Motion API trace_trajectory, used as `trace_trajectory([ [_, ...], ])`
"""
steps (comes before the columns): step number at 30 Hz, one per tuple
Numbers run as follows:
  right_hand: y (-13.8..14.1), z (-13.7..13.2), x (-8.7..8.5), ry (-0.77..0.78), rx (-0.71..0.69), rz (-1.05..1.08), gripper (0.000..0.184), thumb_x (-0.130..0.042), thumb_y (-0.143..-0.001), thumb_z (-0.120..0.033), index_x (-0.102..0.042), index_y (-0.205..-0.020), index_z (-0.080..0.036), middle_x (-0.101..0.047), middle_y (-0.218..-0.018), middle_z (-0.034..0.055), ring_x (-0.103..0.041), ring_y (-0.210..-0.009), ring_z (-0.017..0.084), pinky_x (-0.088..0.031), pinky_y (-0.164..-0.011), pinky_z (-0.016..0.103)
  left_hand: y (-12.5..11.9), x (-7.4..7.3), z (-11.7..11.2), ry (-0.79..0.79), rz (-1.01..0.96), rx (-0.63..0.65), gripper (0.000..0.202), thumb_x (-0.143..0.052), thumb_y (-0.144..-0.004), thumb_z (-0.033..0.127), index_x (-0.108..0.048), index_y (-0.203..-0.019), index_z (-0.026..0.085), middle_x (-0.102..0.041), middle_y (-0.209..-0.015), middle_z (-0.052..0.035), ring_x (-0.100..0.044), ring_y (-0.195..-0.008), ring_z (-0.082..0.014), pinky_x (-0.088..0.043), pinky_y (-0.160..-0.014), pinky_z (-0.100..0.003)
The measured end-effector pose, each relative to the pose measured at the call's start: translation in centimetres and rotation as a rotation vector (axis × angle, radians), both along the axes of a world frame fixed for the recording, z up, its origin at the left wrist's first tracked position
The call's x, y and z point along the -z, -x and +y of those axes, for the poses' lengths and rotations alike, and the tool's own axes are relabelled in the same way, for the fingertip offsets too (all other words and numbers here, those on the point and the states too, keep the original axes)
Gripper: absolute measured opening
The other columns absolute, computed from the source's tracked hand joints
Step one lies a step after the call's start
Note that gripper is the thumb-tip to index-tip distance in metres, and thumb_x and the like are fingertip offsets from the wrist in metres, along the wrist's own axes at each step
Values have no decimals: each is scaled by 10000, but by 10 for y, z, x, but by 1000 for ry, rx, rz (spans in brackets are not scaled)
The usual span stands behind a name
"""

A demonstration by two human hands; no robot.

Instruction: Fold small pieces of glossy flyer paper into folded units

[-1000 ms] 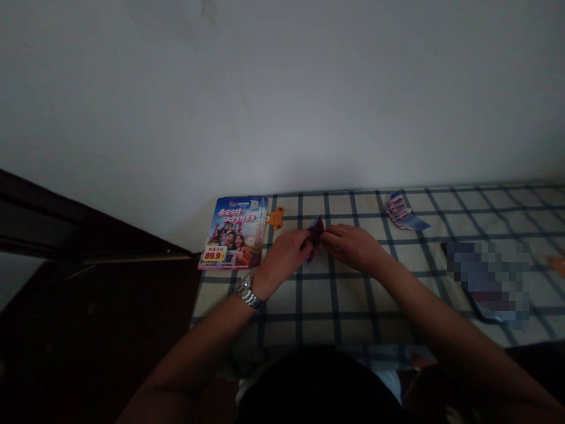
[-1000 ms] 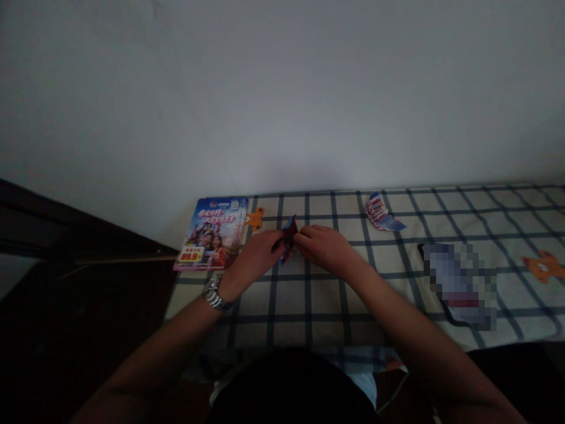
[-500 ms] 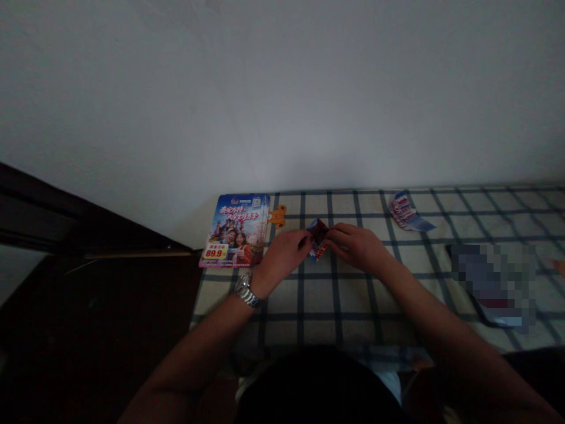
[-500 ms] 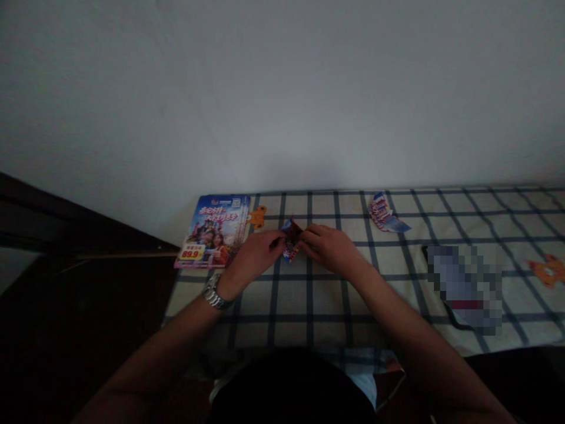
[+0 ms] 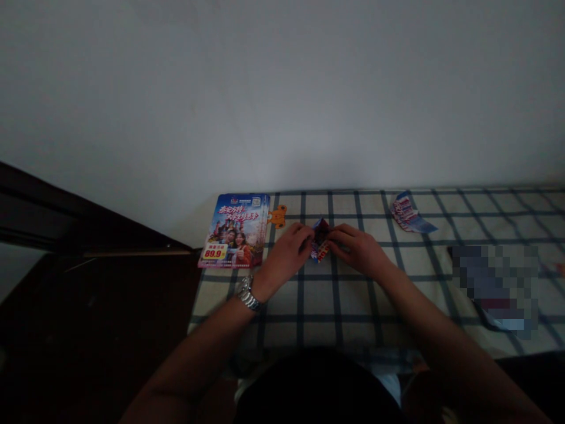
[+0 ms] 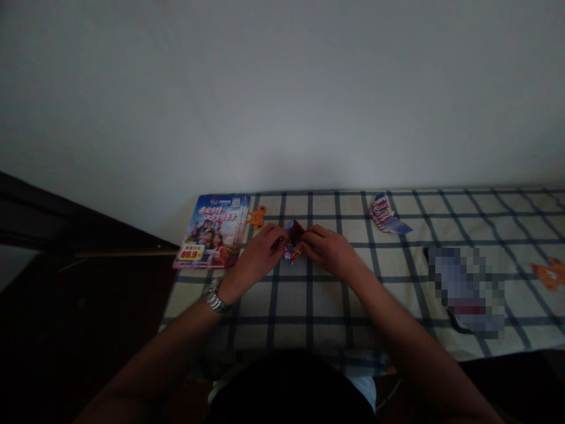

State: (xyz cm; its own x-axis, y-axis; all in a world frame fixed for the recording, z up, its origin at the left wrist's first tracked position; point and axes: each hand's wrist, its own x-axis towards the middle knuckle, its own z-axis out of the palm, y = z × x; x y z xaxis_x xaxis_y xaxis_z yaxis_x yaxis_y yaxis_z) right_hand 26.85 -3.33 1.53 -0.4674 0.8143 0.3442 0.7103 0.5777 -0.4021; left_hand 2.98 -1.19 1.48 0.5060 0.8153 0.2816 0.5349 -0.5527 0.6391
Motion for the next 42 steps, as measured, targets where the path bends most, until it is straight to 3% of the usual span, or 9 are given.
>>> trace_trajectory([
  [5, 1, 0, 3, -11, 5, 11, 128, -574, -1022, -255, -673, -1100, -230, -707, -1124, 84, -714, -941, 202, -571, -793, 308, -2, 3, -1, 94, -88, -69, 214, -549, -967, 128, -505, -1157, 216, -633, -1032, -26, -653, -899, -172, -544, -836, -313],
  [10, 3, -2, 8, 39, 21, 60, 123, -556, -1016, -244, -625, -1117, -247, -701, -1152, 86, -710, -957, 208, -569, -798, 316, -2, 2, 0, 126, -67, -62, 244, -535, -1002, 191, -521, -1242, 228, -673, -1087, -45, -683, -957, -199, -555, -893, -353],
  [13, 4, -2, 12, 123, 106, 137, 124, -589, -976, -251, -588, -1100, -246, -717, -1058, 68, -718, -894, 213, -567, -760, 319, -2, 3, 1, 139, -75, -69, 270, -529, -1002, 191, -534, -1269, 226, -691, -1113, -57, -693, -968, -207, -563, -905, -367],
  [18, 6, -2, 12, 273, 235, 227, 274, -619, -943, -288, -546, -1203, -244, -745, -1014, 48, -721, -793, 203, -552, -710, 314, 0, 6, 4, 175, -109, -90, 259, -541, -987, 181, -565, -1242, 222, -714, -1115, -55, -716, -967, -208, -568, -901, -363],
  [29, 6, -2, 6, 370, 249, 272, 268, -560, -928, -240, -666, -1174, -228, -742, -799, 9, -641, -631, 175, -460, -599, 286, 6, 4, 7, 238, -151, -69, 272, -569, -948, 143, -599, -1209, 212, -737, -1080, -59, -726, -983, -213, -566, -913, -378],
  [37, 1, 1, 16, 404, 208, 384, 254, -565, -940, -257, -665, -1173, -242, -780, -961, 30, -695, -746, 197, -527, -670, 314, 7, 5, 8, 257, -151, -58, 295, -561, -947, 141, -605, -1230, 211, -740, -1092, -61, -728, -978, -215, -574, -899, -379],
  [42, 1, 0, 16, 388, 166, 435, 285, -544, -975, -263, -633, -1246, -261, -776, -1059, 37, -726, -854, 214, -567, -738, 335, 8, 5, 8, 278, -209, 46, 385, -522, -976, 138, -578, -1341, 244, -732, -1226, -69, -718, -1096, -224, -579, -963, -399],
])
